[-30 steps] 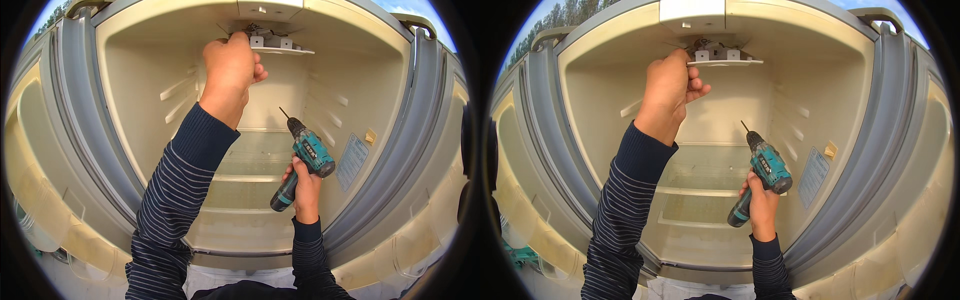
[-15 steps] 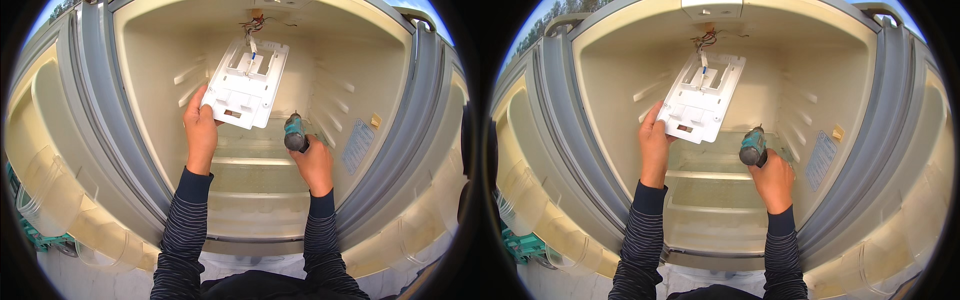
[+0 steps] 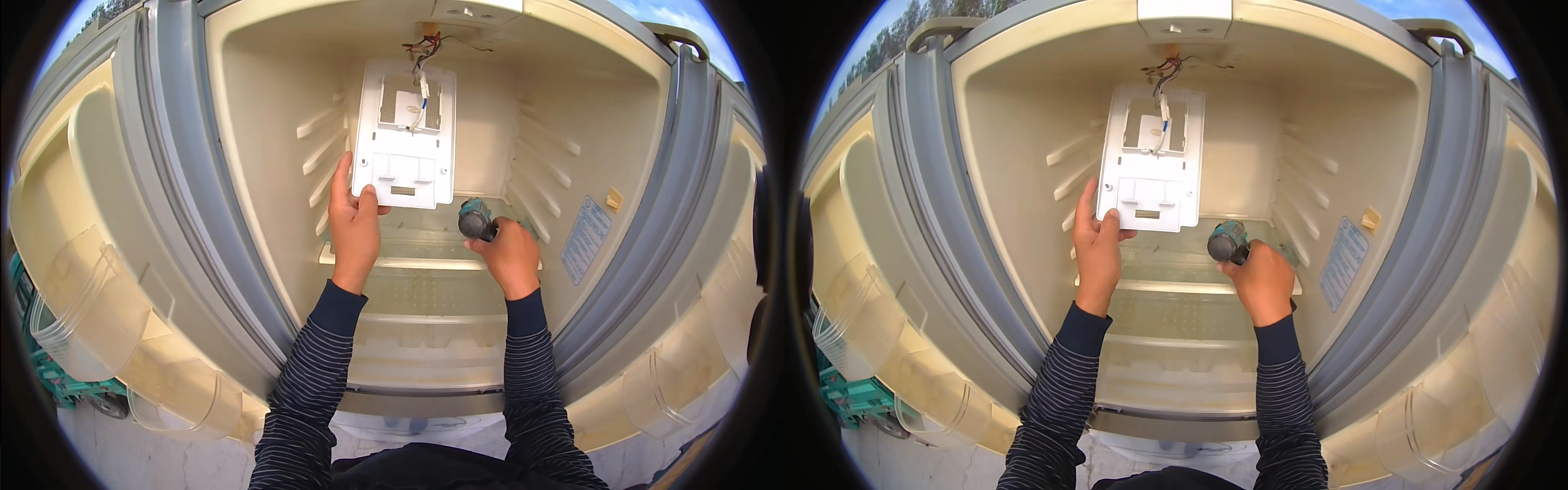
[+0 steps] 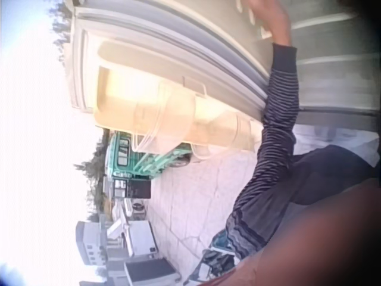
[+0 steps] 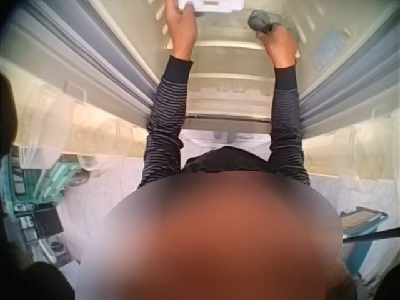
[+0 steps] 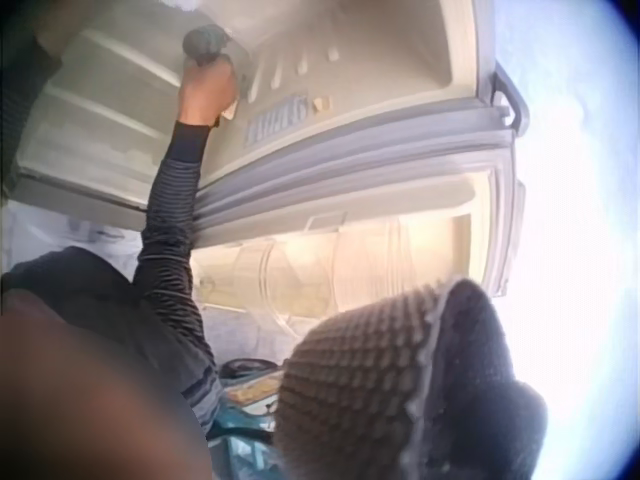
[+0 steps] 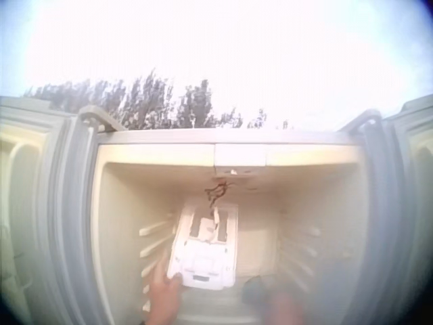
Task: The person repairs a refrigerator by removing a white plastic control panel from the interior ceiling, detaching a small component, and then reinstalling the panel using a cordless drill. The person works in an outdoor area filled with various discarded appliances.
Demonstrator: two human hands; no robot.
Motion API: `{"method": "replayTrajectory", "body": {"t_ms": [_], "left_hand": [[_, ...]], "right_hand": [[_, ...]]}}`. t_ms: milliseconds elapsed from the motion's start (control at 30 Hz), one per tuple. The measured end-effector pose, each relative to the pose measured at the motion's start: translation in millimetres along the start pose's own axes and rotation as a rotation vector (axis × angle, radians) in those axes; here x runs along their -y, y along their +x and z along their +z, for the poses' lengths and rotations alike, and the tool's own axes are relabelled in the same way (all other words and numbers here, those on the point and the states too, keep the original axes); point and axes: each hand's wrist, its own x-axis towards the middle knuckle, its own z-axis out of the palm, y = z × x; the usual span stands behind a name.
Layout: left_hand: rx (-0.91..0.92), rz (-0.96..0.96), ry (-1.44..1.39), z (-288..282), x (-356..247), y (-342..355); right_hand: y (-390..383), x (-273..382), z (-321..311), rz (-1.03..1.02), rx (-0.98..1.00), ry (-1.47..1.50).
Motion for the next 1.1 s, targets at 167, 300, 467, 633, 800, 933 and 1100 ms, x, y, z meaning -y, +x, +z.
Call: {"method": "replayTrajectory", "body": {"t_ms": [167,300,467,633,800,933,1100], "left_hand": [[0.009,-0.071,-0.137,9.4,4.8,-9.7],[0.019,-0.088,-0.179,10.8,4.5,-12.8],[0.035,-0.160,-0.167,6.0,-5.9,-10.1],[0.016,-0.141,0.099,-3.7,-8.2,8.3],[-0.267,0.584,0.799,13.4,-44.3,36.2],[0.217,0.222,0.526,29.9,-92.8,80.2],[0.755,-0.089,0.713,55.4,-131.4,128.0]], "right_hand": [[12.6,-0.5,3.9,-0.043,0.072,-0.076],[15.1,0.1,4.2,-0.081,0.121,-0.156],[15.3,-0.2,-0.6,-0.111,0.166,-0.153],[18.0,-2.6,-4.6,-0.149,0.220,-0.117],[11.8,-0.4,-27.0,-0.147,0.118,-0.077],[15.6,38.0,-70.0,-0.171,-0.313,0.167],[92.9,79.2,-92.6,-0.306,-0.417,0.381]]}}
